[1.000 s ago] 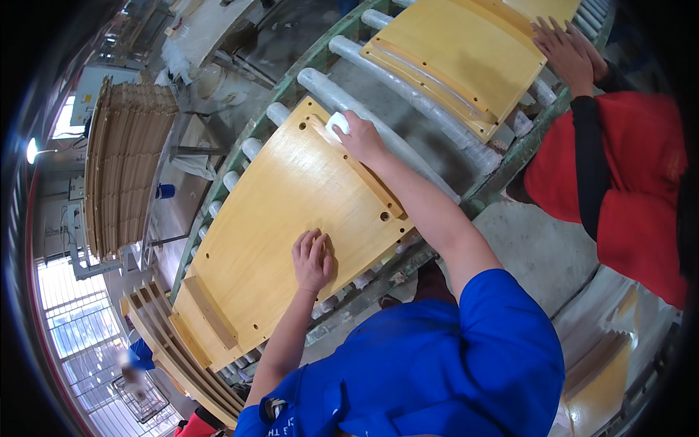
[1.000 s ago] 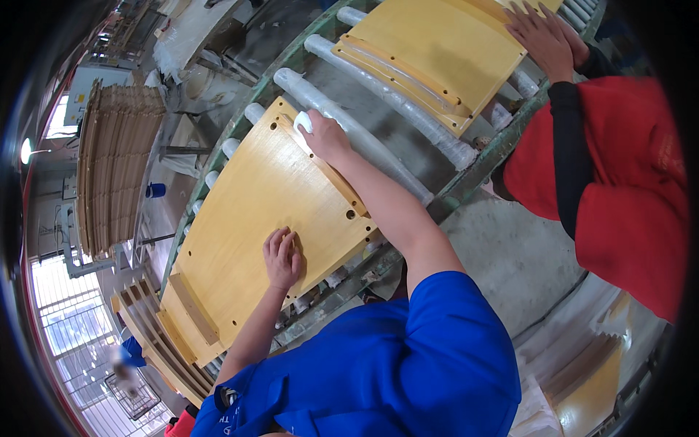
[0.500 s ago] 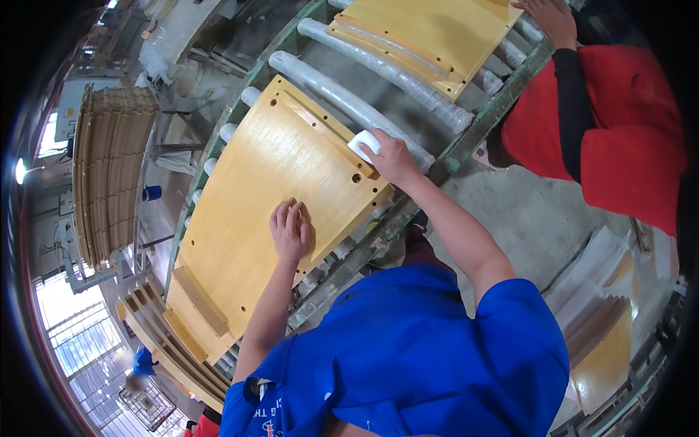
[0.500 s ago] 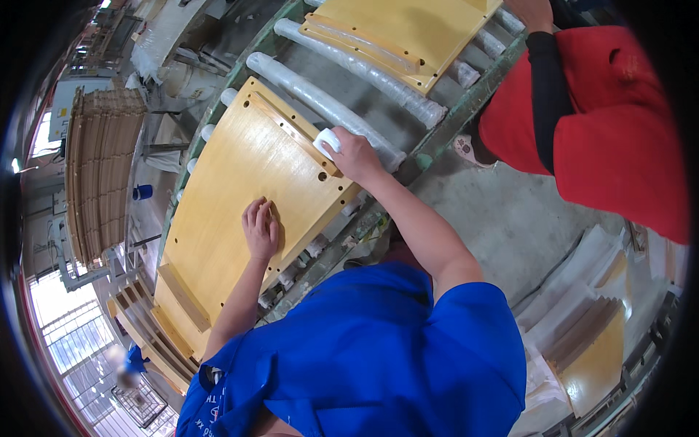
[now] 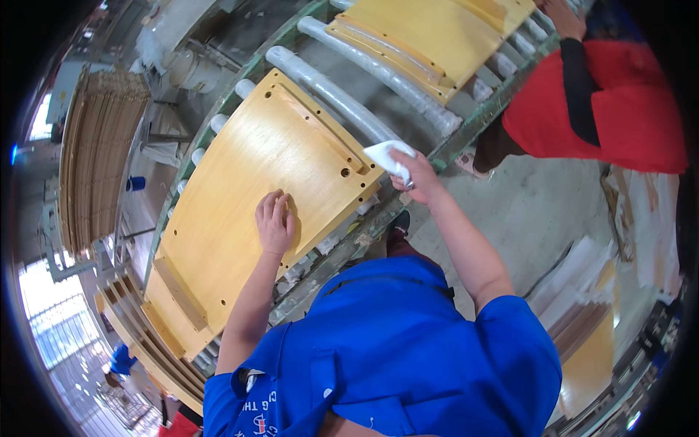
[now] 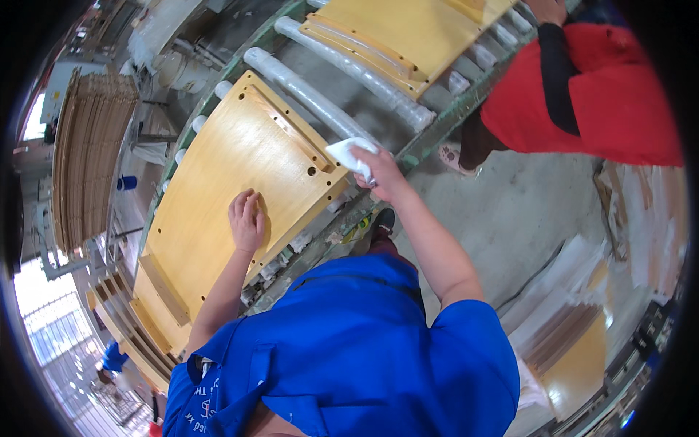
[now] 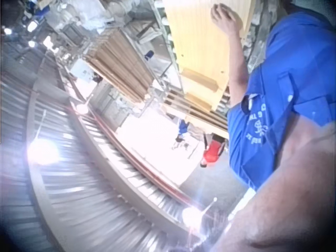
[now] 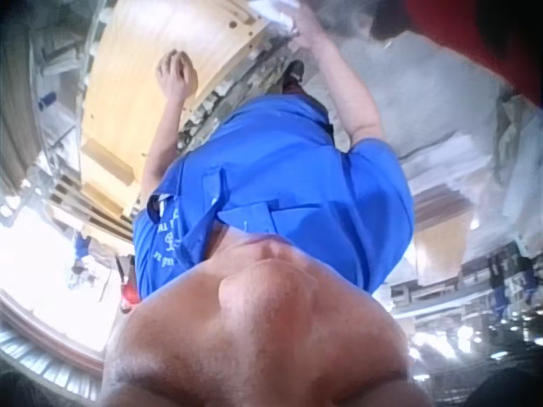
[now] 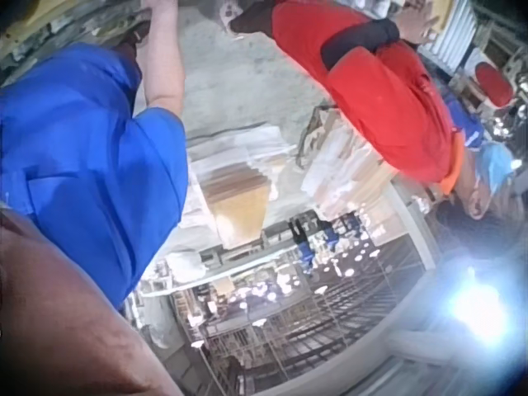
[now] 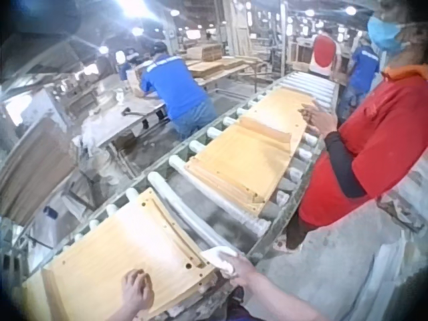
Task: The person wipes the surface of a large wooden panel on a conveyor belt using a white cloth. They move the panel along the rollers and continue wiping different sections of the wood surface.
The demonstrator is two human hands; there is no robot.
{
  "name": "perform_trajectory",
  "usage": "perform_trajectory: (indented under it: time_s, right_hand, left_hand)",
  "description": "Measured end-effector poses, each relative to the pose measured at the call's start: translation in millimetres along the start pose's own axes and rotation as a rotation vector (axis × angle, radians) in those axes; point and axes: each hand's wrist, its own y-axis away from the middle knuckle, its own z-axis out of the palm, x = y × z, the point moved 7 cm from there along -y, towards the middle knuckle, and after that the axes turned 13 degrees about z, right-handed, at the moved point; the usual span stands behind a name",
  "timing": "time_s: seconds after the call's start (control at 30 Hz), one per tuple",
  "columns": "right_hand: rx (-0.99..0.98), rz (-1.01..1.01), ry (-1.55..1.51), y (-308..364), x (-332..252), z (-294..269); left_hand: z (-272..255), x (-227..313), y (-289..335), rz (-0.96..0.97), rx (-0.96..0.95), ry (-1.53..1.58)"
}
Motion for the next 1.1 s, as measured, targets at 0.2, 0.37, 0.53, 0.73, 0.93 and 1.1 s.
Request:
perform_trajectory:
  time_s: [0.2,0.37,0.53,0.73,0.93,1.1]
  right_hand:
    - [-0.232,-0.007,-0.157,-37.5,-50.1,51.2]
    - [-0.314,-0.080,-0.110,-118.9,-96.6,83.0]
    - [0.013,-0.194,0.182,-176.1,-124.9,117.8]
    - [0.241,-0.557,0.640,-218.1,-149.8,156.6]
    - [0.449,-0.813,1.098,-230.9,-160.2,182.8]
    - [0.500,-0.821,1.303,-231.7,-163.0,192.7]
  left_hand:
    - [-6.9,-3.7,4.8,-0.047,-0.003,-0.003]
    - [-12.5,-7.0,0.7,-0.072,0.048,0.036]
    - [-14.9,-12.2,5.1,-0.101,0.073,0.060]
    - [-14.6,-17.7,9.0,-0.118,0.067,0.077]
    - [-15.7,-20.0,13.8,-0.132,0.077,0.082]
    - [-15.5,-20.5,11.8,-0.119,0.085,0.087]
